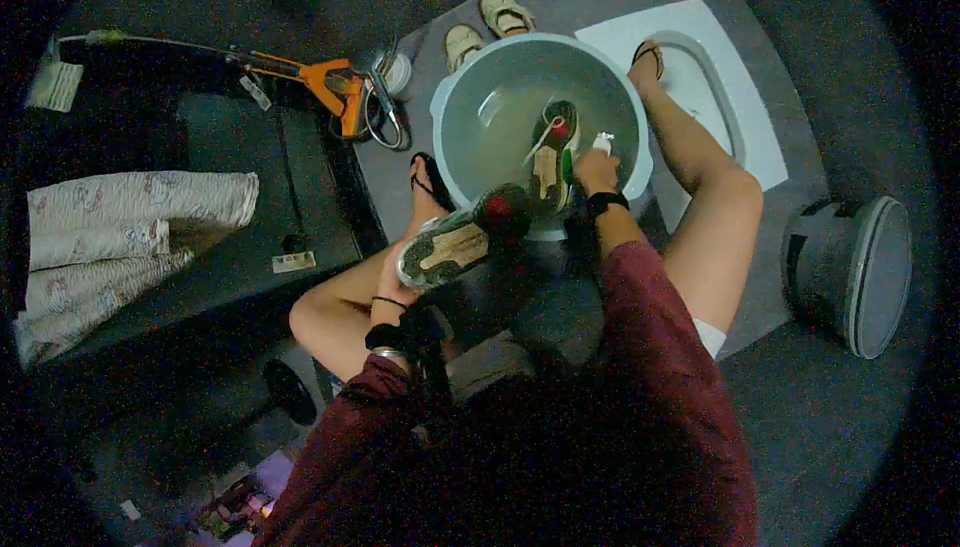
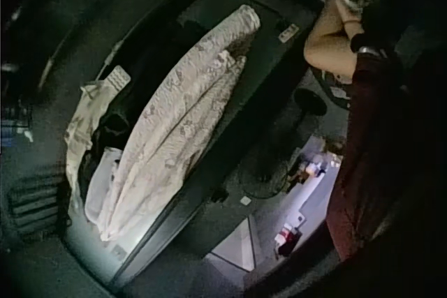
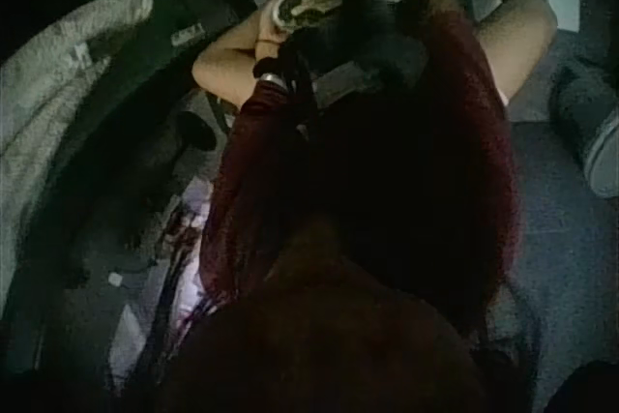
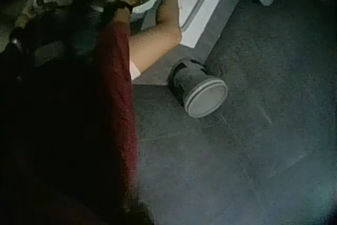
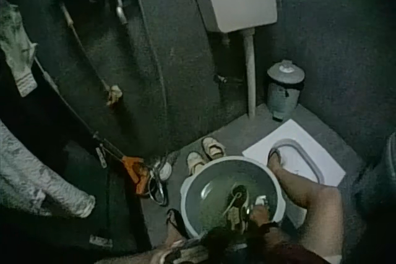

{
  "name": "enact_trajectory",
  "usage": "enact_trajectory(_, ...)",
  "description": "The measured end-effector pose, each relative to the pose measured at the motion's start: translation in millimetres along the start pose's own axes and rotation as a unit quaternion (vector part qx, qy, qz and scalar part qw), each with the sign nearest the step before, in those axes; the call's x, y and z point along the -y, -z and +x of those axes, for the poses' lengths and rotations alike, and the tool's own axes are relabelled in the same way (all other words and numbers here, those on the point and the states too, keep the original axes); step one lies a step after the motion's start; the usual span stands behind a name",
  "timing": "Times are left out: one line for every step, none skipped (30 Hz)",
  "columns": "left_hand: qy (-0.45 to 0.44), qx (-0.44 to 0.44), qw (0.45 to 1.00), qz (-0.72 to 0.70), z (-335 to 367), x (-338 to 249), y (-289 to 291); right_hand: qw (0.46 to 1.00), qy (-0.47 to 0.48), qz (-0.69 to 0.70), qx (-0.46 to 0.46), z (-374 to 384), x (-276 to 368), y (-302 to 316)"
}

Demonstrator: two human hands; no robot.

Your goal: The person washes shoes in a bucket of water using a brush, scrubbing the sides and soles of the footwear.

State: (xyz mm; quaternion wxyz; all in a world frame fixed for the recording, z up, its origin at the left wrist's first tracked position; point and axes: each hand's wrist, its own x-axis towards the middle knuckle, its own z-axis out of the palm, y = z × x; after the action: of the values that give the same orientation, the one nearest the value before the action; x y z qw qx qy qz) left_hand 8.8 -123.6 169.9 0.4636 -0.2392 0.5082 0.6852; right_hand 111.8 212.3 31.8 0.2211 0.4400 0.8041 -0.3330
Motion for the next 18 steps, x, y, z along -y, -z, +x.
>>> enact_trajectory(0.021,-0.022,0.996,0.089,1.4,-0.8,1.0,0.997,-0.024,0.053,-0.06,-20.5,15.2,11.6)
enact_trajectory(0.046,-0.01,0.998,0.046,13.2,1.2,15.7,0.986,-0.046,0.106,-0.121,-37.8,31.1,16.1)
enact_trajectory(0.053,-0.008,0.997,0.049,18.7,4.3,13.9,0.966,-0.01,0.128,-0.223,-48.7,34.9,11.2)
enact_trajectory(0.006,0.034,0.999,0.018,20.0,4.4,15.5,0.975,0.051,0.122,-0.178,-81.3,54.1,26.1)
enact_trajectory(-0.037,0.082,0.996,-0.01,23.4,5.1,11.6,0.968,0.132,0.116,-0.177,-102.9,61.5,29.4)
enact_trajectory(-0.016,0.09,0.995,-0.049,27.1,5.8,4.3,0.927,0.24,0.153,-0.245,-101.7,52.3,4.3)
enact_trajectory(-0.015,0.09,0.995,-0.047,28.5,6.7,1.5,0.906,0.31,0.167,-0.235,-123.5,58.7,0.0)
enact_trajectory(-0.025,0.1,0.99,-0.099,29.7,9.3,-4.9,0.881,0.375,0.18,-0.226,-150.6,66.2,-0.5)
enact_trajectory(-0.037,0.11,0.982,-0.15,30.9,9.8,-11.0,0.894,0.39,0.13,-0.179,-173.1,69.2,-3.6)
enact_trajectory(-0.078,0.104,0.983,-0.128,42.8,10.6,-5.3,0.9,0.408,0.08,-0.128,-189.6,73.8,-5.8)
enact_trajectory(-0.078,0.105,0.984,-0.126,48.2,10.1,-6.9,0.901,0.407,0.082,-0.13,-198.4,75.4,-6.6)
enact_trajectory(-0.089,0.091,0.982,-0.14,53.0,9.1,-7.7,0.902,0.413,0.022,-0.124,-204.9,76.9,-7.3)
enact_trajectory(-0.1,0.077,0.98,-0.155,54.7,9.8,-7.7,0.9,0.418,-0.04,-0.115,-209.6,77.0,-9.4)
enact_trajectory(-0.132,0.047,0.988,-0.061,52.5,12.8,-18.7,0.904,0.41,-0.038,-0.115,-194.4,65.6,-13.7)
enact_trajectory(-0.13,0.047,0.989,-0.058,51.8,13.9,-23.9,0.927,0.357,0.01,-0.114,-164.3,51.7,-17.7)
enact_trajectory(-0.115,0.044,0.991,-0.052,53.4,13.2,-26.7,0.945,0.302,0.056,-0.113,-152.8,49.4,-12.5)
enact_trajectory(-0.101,0.041,0.993,-0.045,54.1,13.0,-29.0,0.946,0.299,0.058,-0.113,-153.3,48.9,-17.1)
enact_trajectory(-0.112,0.082,0.988,-0.065,58.2,16.2,-23.8,0.919,0.355,0.038,-0.167,-156.6,52.1,-25.5)
